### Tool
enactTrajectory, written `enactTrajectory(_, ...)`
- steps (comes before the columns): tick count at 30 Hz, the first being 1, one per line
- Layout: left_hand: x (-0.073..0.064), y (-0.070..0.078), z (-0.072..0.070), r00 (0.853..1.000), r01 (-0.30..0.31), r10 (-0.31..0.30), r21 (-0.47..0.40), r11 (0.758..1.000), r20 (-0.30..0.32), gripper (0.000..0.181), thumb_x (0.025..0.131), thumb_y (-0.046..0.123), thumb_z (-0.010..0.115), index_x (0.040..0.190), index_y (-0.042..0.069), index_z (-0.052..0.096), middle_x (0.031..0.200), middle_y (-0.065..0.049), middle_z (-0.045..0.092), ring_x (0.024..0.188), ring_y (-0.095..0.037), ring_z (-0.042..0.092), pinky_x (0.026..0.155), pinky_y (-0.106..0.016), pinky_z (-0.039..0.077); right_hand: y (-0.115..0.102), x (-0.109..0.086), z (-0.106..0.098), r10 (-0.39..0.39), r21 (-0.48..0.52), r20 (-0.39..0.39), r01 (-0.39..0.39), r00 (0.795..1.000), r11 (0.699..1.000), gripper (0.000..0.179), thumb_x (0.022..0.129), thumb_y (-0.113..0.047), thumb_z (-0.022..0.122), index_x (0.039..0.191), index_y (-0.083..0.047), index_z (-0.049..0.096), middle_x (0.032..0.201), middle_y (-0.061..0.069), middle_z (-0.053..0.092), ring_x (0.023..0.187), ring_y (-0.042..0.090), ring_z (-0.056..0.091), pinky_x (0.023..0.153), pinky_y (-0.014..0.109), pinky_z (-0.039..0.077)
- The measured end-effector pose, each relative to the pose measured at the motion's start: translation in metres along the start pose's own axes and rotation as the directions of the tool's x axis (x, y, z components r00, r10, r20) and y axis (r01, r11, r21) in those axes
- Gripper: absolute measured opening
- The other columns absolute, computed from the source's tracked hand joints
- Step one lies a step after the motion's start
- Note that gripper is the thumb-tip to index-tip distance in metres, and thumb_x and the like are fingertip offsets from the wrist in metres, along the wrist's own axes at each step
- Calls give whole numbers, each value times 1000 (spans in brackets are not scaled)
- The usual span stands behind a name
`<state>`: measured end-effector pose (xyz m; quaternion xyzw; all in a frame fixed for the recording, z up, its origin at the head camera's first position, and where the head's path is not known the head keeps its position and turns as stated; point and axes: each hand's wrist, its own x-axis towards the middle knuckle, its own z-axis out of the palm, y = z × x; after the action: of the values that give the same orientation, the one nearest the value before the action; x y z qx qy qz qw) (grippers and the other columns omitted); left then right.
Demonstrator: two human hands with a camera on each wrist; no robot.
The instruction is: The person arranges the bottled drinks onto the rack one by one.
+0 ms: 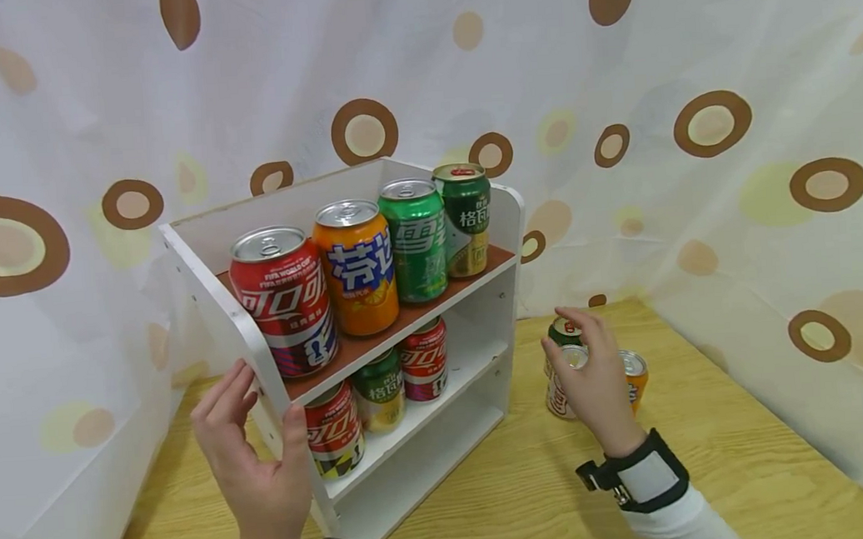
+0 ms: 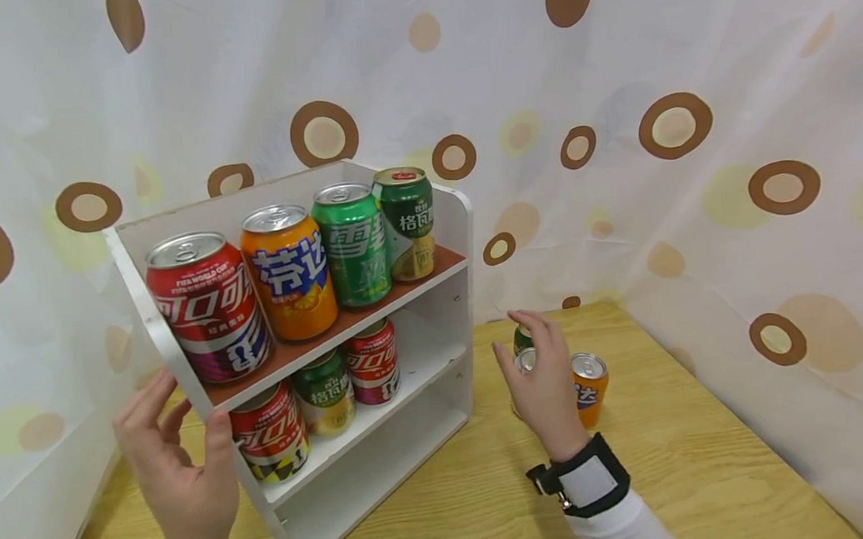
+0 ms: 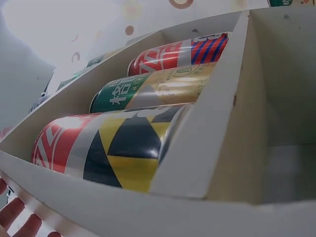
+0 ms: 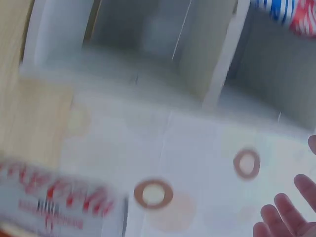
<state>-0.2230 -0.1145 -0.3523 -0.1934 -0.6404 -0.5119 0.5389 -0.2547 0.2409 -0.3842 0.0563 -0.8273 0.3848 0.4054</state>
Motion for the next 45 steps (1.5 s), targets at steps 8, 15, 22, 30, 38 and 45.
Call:
enactTrajectory(8,0,0,1,1000,-11,11,5,1000,-13,59,100,32,65,134,-12,51,141,-11,50,131,-13,46,103,-19,45,36,-1,-30,71,-143,-23,-74,997,987,47,96,-6,70,140,3,57,144,28,50,135,49,45,109,68,36)
enactTrajectory(15,0,-1,2,1000,-17,17,-1,1000,-23,58,100,32,65,133,-13,51,141,-10,50,131,-13,46,103,-19,45,67,-11,-44,156,-281,39,-139,987,950,57,97,-10,69,148,4,49,150,36,41,135,59,39,106,77,27)
enactTrajectory(22,0,-1,2,1000,-20,20,-4,1000,-24,58,100,32,65,133,-14,51,141,-9,50,131,-14,46,103,-18,45,85,-20,-52,299,-387,126,-231,946,893,73,96,-21,72,155,5,36,152,41,31,134,65,33,99,80,27)
enactTrajectory(30,0,-1,3,999,-20,20,-6,1000,-27,59,100,33,65,132,-14,51,141,-9,50,130,-14,46,103,-18,45,104,-28,-52,413,-373,185,-325,892,869,89,96,-25,73,158,11,20,148,46,27,130,61,37,102,76,37)
enactTrajectory(38,0,0,4,999,-22,21,-6,1000,-27,59,100,34,65,132,-14,51,141,-10,50,130,-14,46,103,-19,45,122,-34,-48,500,-300,185,-436,846,849,103,95,-26,76,160,10,5,150,46,25,133,59,39,107,71,40)
enactTrajectory(45,0,1,4,999,-25,24,-19,1000,-34,59,100,33,65,131,-15,51,141,-8,50,130,-14,46,103,-19,45,125,-36,-49,557,-252,185,-508,810,823,110,95,-28,76,161,3,-6,151,45,28,131,59,43,106,69,41)
